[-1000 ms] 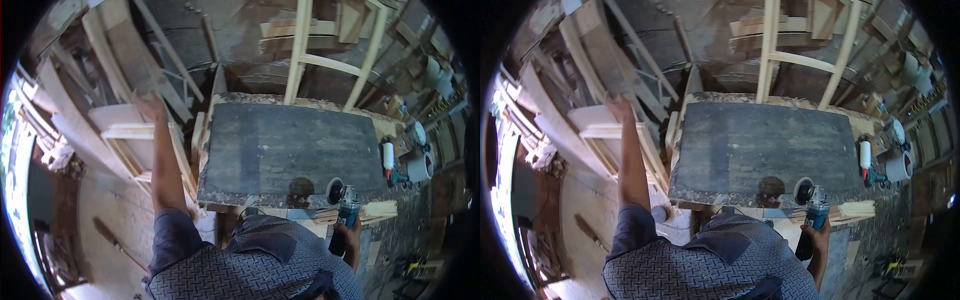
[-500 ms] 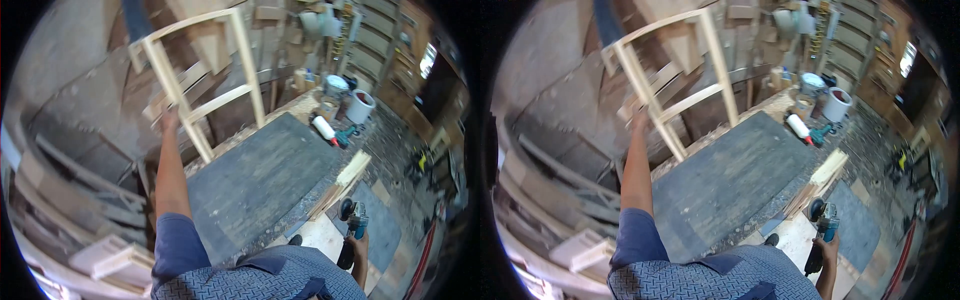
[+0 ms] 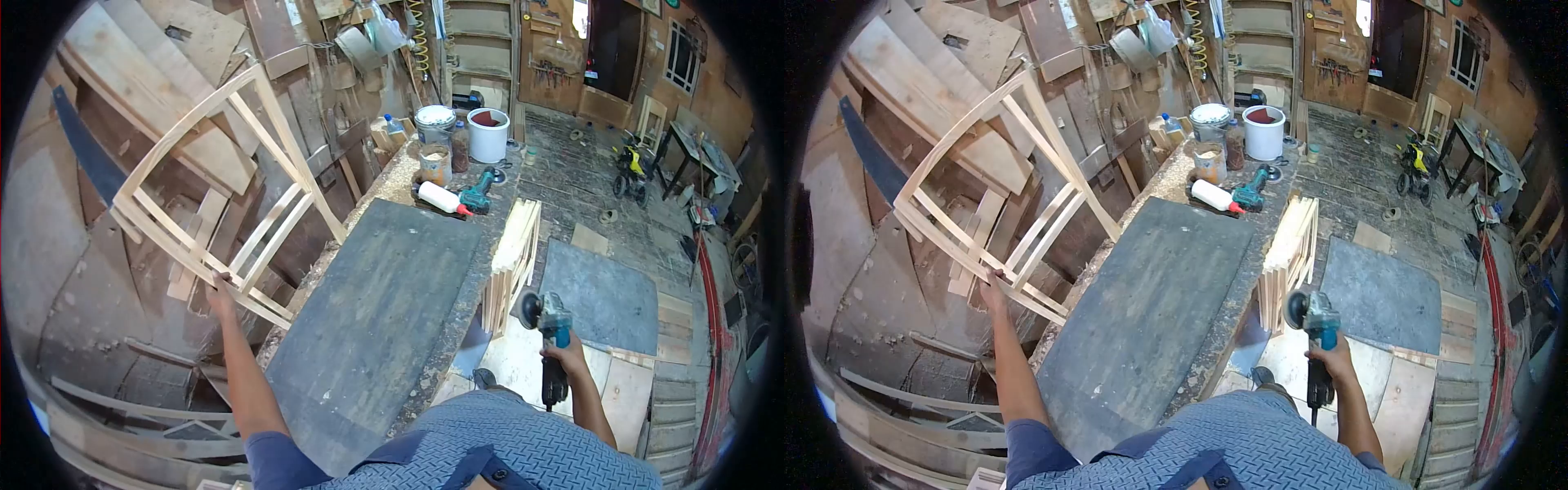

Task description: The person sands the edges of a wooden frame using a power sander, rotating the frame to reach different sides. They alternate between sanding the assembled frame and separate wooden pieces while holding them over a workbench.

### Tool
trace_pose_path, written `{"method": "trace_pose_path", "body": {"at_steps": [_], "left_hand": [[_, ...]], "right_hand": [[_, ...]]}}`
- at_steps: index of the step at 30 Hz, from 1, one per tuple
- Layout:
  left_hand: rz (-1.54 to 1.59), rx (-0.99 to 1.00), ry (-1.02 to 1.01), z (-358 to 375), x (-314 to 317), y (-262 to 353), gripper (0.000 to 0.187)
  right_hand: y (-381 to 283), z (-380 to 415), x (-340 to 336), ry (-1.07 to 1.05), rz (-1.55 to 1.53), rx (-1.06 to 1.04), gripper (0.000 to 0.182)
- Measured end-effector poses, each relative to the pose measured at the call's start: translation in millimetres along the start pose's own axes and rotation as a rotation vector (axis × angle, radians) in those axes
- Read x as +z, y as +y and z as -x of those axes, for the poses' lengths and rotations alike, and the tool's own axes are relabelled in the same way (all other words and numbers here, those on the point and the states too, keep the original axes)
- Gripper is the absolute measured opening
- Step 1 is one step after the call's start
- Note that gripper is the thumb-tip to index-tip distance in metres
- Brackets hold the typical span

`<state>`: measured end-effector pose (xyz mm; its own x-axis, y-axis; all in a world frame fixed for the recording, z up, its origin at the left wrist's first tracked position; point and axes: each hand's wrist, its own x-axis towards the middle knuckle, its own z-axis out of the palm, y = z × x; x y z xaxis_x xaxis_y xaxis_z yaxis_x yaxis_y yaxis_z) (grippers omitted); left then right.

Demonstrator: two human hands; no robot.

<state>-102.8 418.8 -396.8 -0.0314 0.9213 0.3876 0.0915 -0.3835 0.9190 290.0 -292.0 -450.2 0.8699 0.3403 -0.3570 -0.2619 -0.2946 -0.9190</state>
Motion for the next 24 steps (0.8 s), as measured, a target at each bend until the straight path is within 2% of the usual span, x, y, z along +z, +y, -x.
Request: {"method": "trace_pose_path", "body": {"at_steps": [2,4,6,8,10,11,13,14,17,23,24], "left_hand": [[-0.014,0.149,0.048,39.5,21.0,66.6,0.040],[-0.245,0.284,0.066,55.8,30.1,134.7,0.038],[-0.512,0.448,-0.029,72.0,37.5,226.8,0.039],[-0.652,0.599,-0.140,113.0,57.2,324.5,0.043],[-0.936,0.494,-0.189,147.7,77.7,368.5,0.053],[-0.918,0.567,-0.202,172.1,89.6,372.1,0.055],[-1.040,0.505,-0.328,201.3,109.8,376.9,0.050],[-1.051,0.513,-0.359,208.4,117.7,366.3,0.052],[-1.166,0.377,-0.477,238.0,140.3,345.4,0.054],[-1.036,0.229,-0.472,280.1,180.7,297.3,0.052],[-1.045,0.246,-0.533,281.1,184.6,296.1,0.051]], "right_hand": [[-12.9,-14.0,3.0,-0.053,0.029,0.013,0.060],[-10.1,-36.6,12.6,-0.090,0.102,-0.086,0.058],[-20.5,-53.1,12.6,-0.148,0.124,-0.093,0.059],[-30.8,-63.4,15.9,-0.210,0.126,-0.100,0.059],[-42.6,-70.9,24.0,-0.293,0.142,-0.122,0.060],[-38.3,-75.2,32.1,-0.327,0.156,-0.124,0.060],[-38.5,-83.8,39.6,-0.439,0.078,-0.157,0.063],[-34.2,-93.4,43.0,-0.490,0.113,-0.150,0.067],[-25.2,-113.9,57.6,-0.592,0.232,-0.168,0.070],[-38.5,-136.5,103.8,-0.799,0.280,-0.180,0.080],[-45.1,-137.3,114.3,-0.825,0.346,-0.215,0.082]]}}
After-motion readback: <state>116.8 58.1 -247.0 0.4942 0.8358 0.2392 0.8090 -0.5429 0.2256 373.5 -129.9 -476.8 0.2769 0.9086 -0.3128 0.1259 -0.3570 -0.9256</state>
